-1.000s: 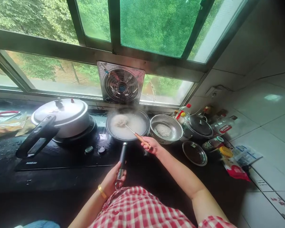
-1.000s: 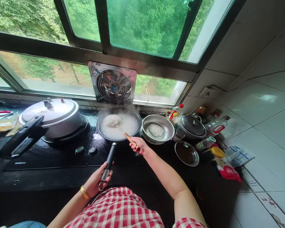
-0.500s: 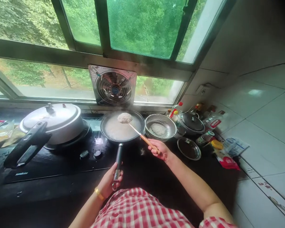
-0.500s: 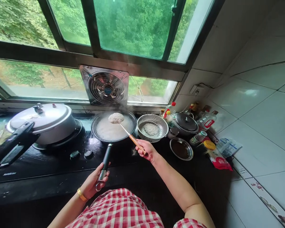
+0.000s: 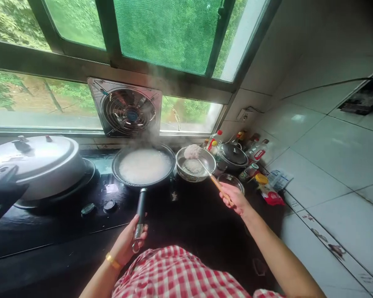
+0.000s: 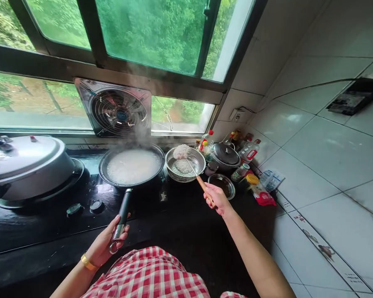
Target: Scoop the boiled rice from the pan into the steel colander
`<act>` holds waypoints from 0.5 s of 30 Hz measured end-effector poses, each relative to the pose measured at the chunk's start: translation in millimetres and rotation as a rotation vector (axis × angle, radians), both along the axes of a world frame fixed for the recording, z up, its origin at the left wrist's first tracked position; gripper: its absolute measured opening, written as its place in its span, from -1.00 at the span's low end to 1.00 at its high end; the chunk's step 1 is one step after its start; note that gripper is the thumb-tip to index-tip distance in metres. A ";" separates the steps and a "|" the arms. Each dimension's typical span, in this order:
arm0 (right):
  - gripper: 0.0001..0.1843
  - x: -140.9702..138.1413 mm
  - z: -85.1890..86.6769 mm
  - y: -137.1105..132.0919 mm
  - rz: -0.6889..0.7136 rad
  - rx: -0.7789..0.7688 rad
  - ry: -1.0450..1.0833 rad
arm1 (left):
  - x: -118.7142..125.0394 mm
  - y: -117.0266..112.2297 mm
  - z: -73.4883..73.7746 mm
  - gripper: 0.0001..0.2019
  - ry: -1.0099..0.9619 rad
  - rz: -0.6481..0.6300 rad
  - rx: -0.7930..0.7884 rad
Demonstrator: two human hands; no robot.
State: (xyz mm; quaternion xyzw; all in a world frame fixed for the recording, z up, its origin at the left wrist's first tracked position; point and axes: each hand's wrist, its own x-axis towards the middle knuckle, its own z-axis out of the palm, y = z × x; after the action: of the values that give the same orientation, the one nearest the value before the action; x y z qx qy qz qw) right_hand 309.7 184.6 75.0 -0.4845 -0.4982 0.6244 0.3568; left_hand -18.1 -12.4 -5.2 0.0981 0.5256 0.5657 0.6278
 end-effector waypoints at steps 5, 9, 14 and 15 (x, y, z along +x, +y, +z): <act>-0.49 11.7 -26.1 11.8 -0.161 0.377 -0.506 | -0.7 1.0 -1.1 -0.55 0.002 -0.020 -0.013; -0.53 16.5 -24.9 11.9 -0.218 0.643 -0.634 | -1.3 1.5 -2.5 -0.55 0.000 -0.020 -0.018; -0.33 -1.9 -4.9 -3.1 -0.093 0.358 -0.275 | -1.6 1.2 -5.1 -0.52 -0.021 0.007 0.005; -0.32 -10.2 -0.9 -6.0 -0.053 0.313 -0.204 | -1.2 1.0 -5.0 -0.53 -0.024 0.012 0.013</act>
State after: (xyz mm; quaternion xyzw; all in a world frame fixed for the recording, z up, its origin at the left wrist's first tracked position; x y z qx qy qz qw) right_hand 299.5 178.7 74.1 -0.4966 -0.6100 0.4772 0.3919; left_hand -19.4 -11.4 -10.2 0.0921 0.5149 0.5740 0.6300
